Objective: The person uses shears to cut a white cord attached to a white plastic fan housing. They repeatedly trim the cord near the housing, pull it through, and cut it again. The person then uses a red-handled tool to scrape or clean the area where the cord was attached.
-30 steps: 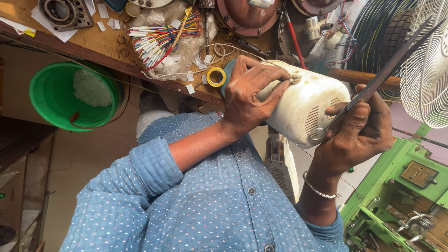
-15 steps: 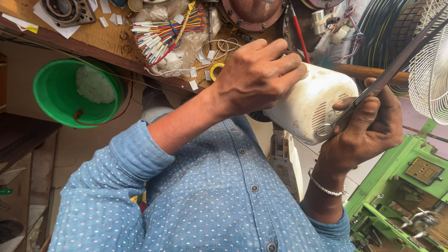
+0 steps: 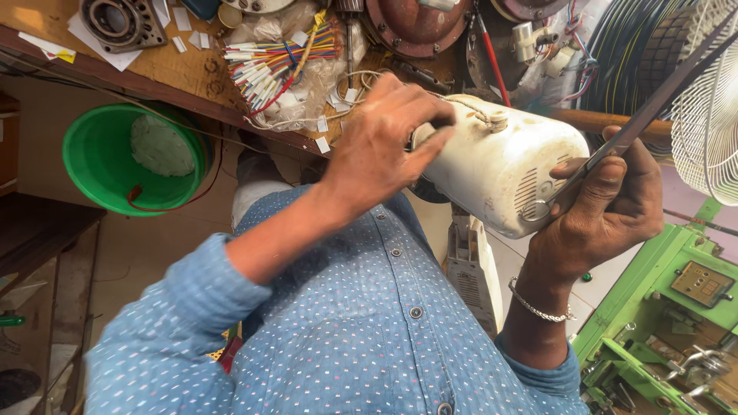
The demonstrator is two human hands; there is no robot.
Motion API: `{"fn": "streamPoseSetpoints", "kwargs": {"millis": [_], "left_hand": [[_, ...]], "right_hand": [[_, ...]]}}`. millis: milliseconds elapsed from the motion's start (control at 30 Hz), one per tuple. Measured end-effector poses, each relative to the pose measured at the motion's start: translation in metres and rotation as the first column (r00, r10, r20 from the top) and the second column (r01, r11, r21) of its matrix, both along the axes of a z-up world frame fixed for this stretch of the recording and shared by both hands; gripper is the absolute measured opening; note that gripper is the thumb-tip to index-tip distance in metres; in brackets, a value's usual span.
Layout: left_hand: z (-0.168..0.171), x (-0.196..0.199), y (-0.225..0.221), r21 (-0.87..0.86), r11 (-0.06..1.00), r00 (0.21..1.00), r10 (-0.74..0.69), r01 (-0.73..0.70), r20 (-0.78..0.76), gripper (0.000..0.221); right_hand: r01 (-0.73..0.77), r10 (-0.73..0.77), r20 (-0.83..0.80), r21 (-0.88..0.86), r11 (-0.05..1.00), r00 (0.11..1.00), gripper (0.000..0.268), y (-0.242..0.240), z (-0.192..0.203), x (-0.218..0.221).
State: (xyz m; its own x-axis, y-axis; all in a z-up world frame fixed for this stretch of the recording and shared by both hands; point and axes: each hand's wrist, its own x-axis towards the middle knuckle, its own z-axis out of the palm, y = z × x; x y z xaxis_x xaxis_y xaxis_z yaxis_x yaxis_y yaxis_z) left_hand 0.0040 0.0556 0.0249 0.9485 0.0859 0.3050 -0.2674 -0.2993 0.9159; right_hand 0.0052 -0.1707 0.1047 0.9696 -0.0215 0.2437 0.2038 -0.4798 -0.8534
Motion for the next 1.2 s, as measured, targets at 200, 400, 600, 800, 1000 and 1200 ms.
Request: {"fn": "streamPoseSetpoints", "kwargs": {"millis": [200, 400, 600, 800, 1000, 1200], "left_hand": [[-0.022, 0.004, -0.049, -0.305, 0.949, 0.995, 0.096, -0.081, 0.037, 0.016], [-0.028, 0.003, -0.055, -0.156, 0.968, 0.960, 0.224, -0.199, 0.167, 0.018], [-0.024, 0.001, -0.060, -0.113, 0.961, 0.948, 0.269, -0.252, 0.173, 0.018], [-0.028, 0.001, -0.067, -0.201, 0.945, 0.952, 0.284, -0.258, 0.114, 0.019], [-0.041, 0.016, -0.059, -0.160, 0.969, 0.924, 0.230, -0.189, 0.304, 0.023], [-0.053, 0.033, -0.044, -0.050, 0.994, 0.869, 0.106, -0.093, 0.483, 0.022]], "right_hand": [[0.008, -0.008, -0.003, 0.030, 1.000, 1.000, 0.037, 0.001, -0.001, 0.001], [0.026, -0.026, 0.005, 0.008, 1.000, 1.000, 0.037, -0.002, -0.002, -0.002], [0.019, -0.020, 0.022, 0.012, 1.000, 1.000, 0.039, 0.001, -0.001, -0.002], [0.020, -0.021, 0.032, 0.039, 0.999, 0.999, 0.041, 0.000, -0.004, -0.002], [0.023, -0.024, 0.036, 0.038, 0.999, 0.999, 0.042, -0.003, -0.005, -0.003], [0.011, -0.012, 0.041, 0.005, 1.000, 0.999, 0.045, -0.002, -0.004, -0.001]]}}
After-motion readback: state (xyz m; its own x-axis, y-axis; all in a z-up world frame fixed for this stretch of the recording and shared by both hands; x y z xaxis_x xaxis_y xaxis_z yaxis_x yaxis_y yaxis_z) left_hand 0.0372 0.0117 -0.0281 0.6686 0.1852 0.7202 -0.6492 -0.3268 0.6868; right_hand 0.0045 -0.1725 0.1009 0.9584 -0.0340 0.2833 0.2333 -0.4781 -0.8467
